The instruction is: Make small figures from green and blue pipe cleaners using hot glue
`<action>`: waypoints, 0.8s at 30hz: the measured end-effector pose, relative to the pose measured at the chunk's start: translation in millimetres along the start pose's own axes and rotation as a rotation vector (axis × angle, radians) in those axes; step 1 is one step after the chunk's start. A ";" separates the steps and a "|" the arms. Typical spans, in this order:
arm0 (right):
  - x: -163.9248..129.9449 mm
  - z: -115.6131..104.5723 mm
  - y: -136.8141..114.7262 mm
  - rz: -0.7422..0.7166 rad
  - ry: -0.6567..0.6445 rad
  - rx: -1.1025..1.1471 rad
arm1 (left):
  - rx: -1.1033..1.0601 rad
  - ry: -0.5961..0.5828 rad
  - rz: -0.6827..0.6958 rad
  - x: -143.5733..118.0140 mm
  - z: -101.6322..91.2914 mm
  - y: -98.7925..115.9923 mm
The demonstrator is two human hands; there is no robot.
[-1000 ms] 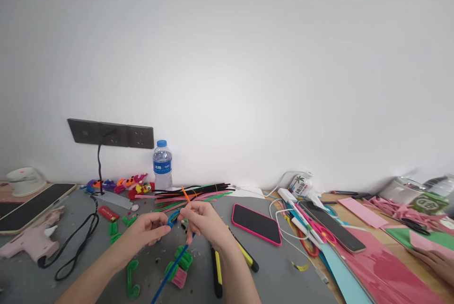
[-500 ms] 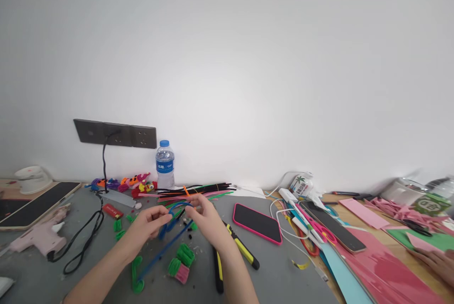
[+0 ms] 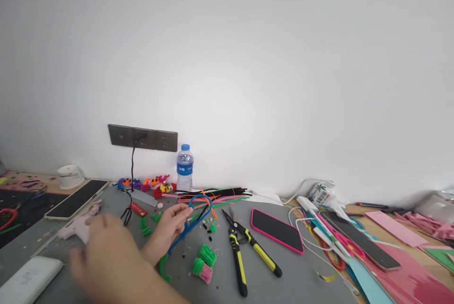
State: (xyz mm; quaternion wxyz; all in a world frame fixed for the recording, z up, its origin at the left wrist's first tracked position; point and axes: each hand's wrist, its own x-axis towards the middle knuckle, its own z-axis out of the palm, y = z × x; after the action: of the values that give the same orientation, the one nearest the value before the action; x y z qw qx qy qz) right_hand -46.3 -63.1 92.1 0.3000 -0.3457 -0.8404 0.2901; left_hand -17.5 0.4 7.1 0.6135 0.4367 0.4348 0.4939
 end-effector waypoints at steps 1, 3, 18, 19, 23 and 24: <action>12.5 17.3 -4.1 0.020 -0.100 -0.088 | -0.015 -0.008 0.003 0.2 0.0 -0.6; 37.0 50.2 -7.3 0.146 -0.284 -0.270 | -0.028 -0.025 0.003 1.0 -0.2 -1.5; 79.7 106.3 28.5 0.293 -0.210 -0.417 | 0.040 0.035 0.032 23.1 -12.6 -15.3; 77.2 102.6 27.0 0.266 -0.182 -0.411 | 0.053 0.034 0.040 22.4 -12.3 -15.5; 56.7 76.3 16.8 0.095 0.065 -0.236 | 0.132 0.030 0.084 19.7 -11.0 -17.2; 49.1 67.6 14.3 0.043 0.152 -0.157 | 0.155 0.031 0.094 19.8 -11.2 -18.4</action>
State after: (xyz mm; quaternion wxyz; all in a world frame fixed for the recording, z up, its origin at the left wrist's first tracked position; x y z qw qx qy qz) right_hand -116.6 -36.5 53.0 0.3286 -0.4070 -0.8278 0.2027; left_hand -21.5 18.7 -15.3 0.5472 0.4952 0.4600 0.4937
